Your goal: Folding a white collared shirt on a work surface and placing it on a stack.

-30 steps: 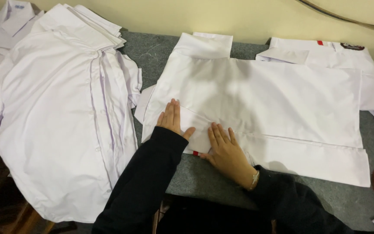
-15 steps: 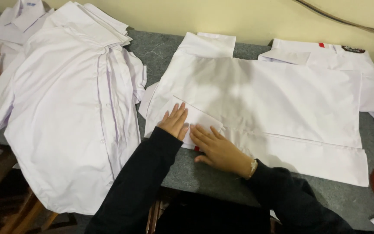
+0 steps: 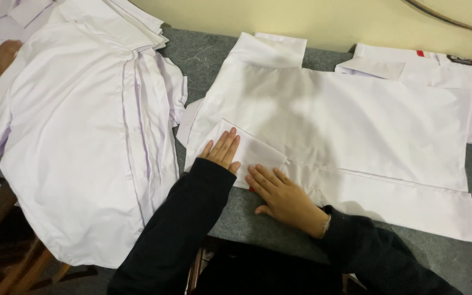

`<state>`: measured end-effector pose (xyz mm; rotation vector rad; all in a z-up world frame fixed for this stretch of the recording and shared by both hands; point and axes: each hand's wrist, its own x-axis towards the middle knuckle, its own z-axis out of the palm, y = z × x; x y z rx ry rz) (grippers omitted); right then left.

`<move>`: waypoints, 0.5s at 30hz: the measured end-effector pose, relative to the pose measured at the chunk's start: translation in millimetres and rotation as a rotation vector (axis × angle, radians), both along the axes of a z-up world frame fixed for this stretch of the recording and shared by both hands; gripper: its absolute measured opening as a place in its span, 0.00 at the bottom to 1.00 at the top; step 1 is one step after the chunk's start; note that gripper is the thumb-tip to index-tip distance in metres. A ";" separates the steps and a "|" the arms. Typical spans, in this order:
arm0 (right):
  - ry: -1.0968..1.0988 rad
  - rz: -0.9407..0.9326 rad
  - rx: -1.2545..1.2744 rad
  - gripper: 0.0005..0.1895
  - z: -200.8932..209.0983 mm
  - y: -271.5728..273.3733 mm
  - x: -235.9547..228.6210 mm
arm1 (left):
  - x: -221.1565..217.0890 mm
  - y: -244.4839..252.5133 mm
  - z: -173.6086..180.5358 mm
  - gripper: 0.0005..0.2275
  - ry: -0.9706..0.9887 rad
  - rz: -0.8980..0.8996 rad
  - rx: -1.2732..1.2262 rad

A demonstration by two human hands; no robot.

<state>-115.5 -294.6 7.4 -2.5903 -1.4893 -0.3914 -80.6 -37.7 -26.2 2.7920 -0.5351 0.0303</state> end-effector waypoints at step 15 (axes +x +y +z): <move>0.032 -0.091 -0.112 0.46 5.6 -26.5 -26.0 | 9.0 4.1 69.5 0.53 0.454 -0.085 0.171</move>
